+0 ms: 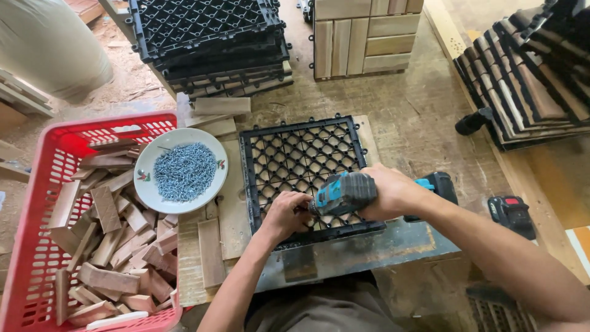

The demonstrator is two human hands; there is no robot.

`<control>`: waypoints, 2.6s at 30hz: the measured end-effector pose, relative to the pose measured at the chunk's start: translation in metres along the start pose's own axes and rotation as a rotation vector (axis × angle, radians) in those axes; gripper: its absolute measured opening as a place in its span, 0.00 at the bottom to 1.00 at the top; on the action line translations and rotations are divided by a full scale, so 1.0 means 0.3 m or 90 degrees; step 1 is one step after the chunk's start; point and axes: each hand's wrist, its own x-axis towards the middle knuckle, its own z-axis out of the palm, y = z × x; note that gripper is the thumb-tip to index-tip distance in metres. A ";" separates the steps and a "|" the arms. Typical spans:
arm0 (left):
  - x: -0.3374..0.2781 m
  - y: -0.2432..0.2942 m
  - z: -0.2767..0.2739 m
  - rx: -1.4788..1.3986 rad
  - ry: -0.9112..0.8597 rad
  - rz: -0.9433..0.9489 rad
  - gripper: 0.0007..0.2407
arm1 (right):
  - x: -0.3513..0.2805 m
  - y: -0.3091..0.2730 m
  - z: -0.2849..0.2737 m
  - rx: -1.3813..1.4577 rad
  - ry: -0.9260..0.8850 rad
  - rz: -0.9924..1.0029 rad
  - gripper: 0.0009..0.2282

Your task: Assembling interlocking floor tiles by fastening a plastic grid base to wooden slats using a power drill and screws.

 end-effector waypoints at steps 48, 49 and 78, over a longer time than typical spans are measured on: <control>-0.076 -0.498 -0.698 0.399 0.299 -0.418 0.06 | 0.065 -0.120 -0.026 -0.209 -0.015 -0.103 0.15; -0.080 -0.484 -0.693 0.400 0.296 -0.419 0.06 | 0.064 -0.128 -0.022 -0.207 -0.018 -0.103 0.15; -0.098 0.166 0.107 -0.899 0.302 -0.491 0.09 | -0.069 0.328 0.299 0.299 0.381 -0.553 0.06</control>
